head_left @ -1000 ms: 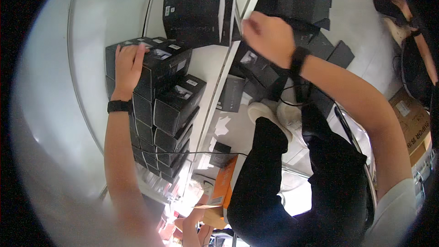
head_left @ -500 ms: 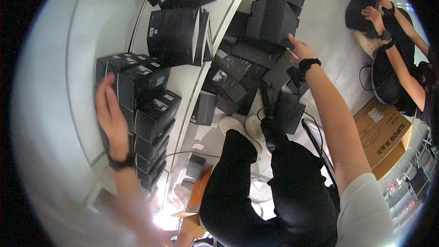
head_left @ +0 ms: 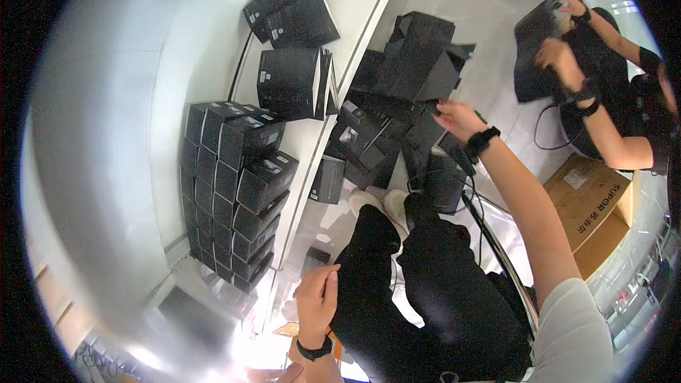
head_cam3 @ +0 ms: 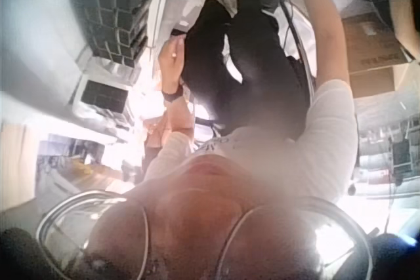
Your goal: Assembling and organizing black cardboard boxes for products in a storage room.
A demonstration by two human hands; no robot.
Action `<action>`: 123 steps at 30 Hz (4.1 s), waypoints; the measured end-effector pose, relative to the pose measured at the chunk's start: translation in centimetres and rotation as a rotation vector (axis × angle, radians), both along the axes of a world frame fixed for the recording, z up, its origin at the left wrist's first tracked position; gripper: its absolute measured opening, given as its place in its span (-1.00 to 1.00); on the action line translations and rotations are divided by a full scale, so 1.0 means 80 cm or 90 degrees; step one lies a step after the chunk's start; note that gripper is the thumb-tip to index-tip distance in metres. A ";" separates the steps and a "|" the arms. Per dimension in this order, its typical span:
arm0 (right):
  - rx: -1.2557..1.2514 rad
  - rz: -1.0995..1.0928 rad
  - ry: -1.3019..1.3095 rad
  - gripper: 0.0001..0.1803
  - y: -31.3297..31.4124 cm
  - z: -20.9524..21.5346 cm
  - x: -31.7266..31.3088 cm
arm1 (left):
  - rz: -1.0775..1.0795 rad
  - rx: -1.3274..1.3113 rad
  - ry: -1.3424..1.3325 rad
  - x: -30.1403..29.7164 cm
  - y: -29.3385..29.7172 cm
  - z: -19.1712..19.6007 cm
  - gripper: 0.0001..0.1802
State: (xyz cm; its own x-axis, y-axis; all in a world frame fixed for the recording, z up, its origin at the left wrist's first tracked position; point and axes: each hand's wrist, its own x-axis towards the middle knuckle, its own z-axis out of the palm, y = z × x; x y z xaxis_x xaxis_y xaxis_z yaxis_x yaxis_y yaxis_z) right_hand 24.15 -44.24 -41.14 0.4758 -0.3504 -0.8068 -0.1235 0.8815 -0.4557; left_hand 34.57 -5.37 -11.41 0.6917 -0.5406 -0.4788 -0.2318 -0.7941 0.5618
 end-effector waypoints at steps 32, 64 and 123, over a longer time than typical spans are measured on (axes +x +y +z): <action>-1.406 0.505 -0.379 -0.53 0.276 0.544 -0.250 | 0.567 -0.828 0.455 -0.291 0.202 0.144 -0.07; -0.962 0.445 -0.257 -0.57 0.310 0.536 -0.309 | 0.513 -0.935 0.627 -0.308 0.137 0.092 -0.14; -0.695 0.553 -0.388 -0.49 0.236 0.554 -0.212 | 0.683 -0.707 0.662 -0.242 0.080 0.121 -0.39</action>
